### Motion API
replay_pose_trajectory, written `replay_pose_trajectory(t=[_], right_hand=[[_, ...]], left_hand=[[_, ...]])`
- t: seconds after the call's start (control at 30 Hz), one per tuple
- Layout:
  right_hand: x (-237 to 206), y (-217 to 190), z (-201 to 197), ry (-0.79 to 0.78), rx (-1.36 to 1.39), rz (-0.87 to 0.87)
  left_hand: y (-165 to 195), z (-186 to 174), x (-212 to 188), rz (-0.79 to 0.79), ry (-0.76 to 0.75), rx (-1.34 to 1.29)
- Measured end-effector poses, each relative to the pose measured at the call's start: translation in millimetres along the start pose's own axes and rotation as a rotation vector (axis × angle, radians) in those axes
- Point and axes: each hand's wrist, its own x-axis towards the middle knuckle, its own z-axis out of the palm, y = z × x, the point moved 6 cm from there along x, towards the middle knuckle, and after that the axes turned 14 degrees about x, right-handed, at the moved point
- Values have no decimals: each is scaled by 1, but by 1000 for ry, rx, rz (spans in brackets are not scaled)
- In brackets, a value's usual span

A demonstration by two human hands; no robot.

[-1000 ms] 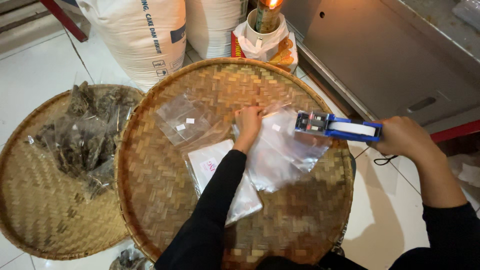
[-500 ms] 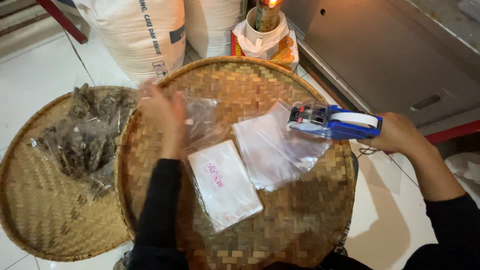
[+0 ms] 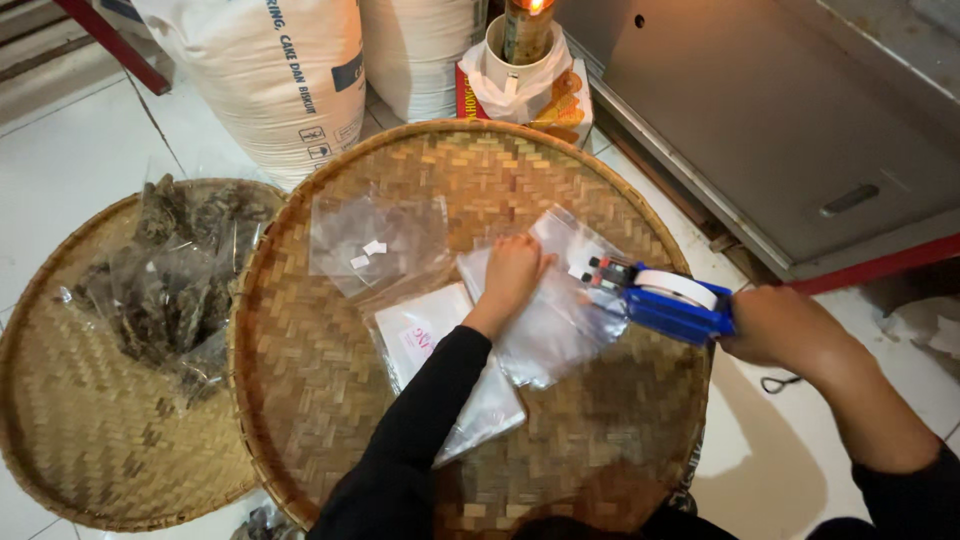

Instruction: The person sits on the floor and uses a handheld bag-tape sealer to seal the open ends of clear plastic bags holding white packaged items. They feed each bag's edge into the sealer, press the tape down, and set the sealed bags on a woven bamboo tray.

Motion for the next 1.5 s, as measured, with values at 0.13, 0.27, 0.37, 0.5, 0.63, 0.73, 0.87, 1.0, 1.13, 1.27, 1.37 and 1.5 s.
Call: replay_pose_trajectory(t=[0.13, 0.27, 0.37, 0.5, 0.63, 0.73, 0.87, 1.0, 1.13, 1.27, 1.37, 1.5], right_hand=[[-24, 8, -6, -138, 13, 133], [-26, 16, -19, -68, 26, 74], [-16, 29, -21, 11, 89, 50], [3, 38, -25, 187, 239, -140], [22, 49, -24, 225, 111, -71], [30, 47, -40, 275, 126, -152], [54, 38, -63, 268, 33, -271], [98, 24, -58, 152, -118, -216], [106, 13, -55, 231, -10, -319], [103, -5, -49, 177, -22, -332], [101, -24, -42, 121, -94, -267], [86, -34, -44, 129, -248, -183]], left_hand=[[-32, -19, 8, -311, 189, -338], [-60, 1, 16, -440, 45, -619], [-66, -9, 20, -362, 166, -474], [-63, -21, 20, -309, 159, -374], [-54, -63, 12, -89, 475, -404], [-89, -72, 14, -349, 263, -770], [-172, -145, 6, -473, 347, -519], [-232, -207, -35, -686, 445, 344], [-176, -159, -13, -441, 612, -70], [-85, -59, 36, -313, 165, -290], [-56, -25, 34, -455, 69, -129], [-50, -14, 20, -470, 75, 16]])
